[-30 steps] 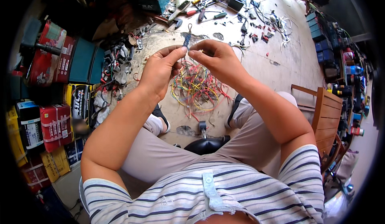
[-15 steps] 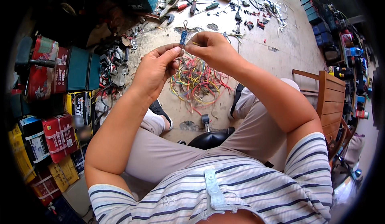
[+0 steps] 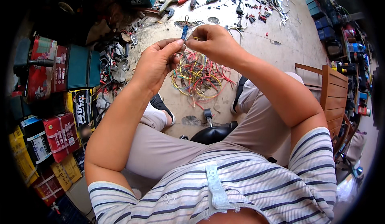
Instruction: The person sits on the floor and manipulates a bundle of multi-colored wires, twisting and arranging them by hand. They handle the wires continuously, occasionally picking up small components from the cluttered floor.
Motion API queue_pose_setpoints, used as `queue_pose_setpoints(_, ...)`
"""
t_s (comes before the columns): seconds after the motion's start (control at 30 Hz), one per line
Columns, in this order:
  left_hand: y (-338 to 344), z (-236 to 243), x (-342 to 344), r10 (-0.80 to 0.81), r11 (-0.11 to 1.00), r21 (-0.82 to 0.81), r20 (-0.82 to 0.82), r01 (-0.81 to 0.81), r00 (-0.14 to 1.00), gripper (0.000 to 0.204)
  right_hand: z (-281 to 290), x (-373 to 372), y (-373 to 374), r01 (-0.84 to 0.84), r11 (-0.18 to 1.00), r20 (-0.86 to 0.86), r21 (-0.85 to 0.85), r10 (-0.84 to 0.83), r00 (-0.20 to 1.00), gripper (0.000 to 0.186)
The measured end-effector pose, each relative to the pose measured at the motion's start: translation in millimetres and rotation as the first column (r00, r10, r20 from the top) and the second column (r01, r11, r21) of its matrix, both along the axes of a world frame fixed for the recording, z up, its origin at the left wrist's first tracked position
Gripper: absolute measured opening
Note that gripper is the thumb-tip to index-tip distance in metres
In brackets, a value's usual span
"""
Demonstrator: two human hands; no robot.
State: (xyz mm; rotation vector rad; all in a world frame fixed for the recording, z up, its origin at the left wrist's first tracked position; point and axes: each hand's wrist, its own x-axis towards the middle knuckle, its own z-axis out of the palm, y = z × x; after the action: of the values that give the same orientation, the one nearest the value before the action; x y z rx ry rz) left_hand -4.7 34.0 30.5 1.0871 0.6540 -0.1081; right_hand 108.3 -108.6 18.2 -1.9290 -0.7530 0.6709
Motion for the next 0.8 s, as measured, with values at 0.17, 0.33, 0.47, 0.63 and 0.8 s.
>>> queue_pose_setpoints(0.17, -1, -2, 1, 0.002, 0.990, 0.144, -0.028, 0.002, 1.000, 0.016, 3, 0, -1, -0.033, 0.999, 0.052, -0.027, 0.034, 0.998, 0.022)
queue_pose_setpoints(0.33, -2, -3, 0, -0.027, 0.976, 0.217, 0.009, 0.025, 1.000, 0.017, 3, -1, -3, -0.054, 0.998, 0.107, 0.032, 0.050, 0.993, 0.020)
queue_pose_setpoints(0.47, -1, -3, 1, 0.002, 0.977, 0.213, 0.040, -0.010, 0.999, 0.015, 16, -1, -3, -0.089, 0.996, 0.091, 0.001, 0.088, 0.992, 0.019)
queue_pose_setpoints(0.63, 1, -2, 2, 0.073, 0.970, 0.231, 0.014, -0.075, 0.997, 0.017, 21, 4, -5, -0.070, 0.997, 0.177, 0.033, 0.063, 0.982, 0.019)
queue_pose_setpoints(0.8, 0, 0, 2, 0.072, 0.979, 0.189, 0.006, -0.072, 0.997, 0.019, 22, -3, -8, -0.110, 0.991, 0.206, 0.078, 0.092, 0.974, 0.016)
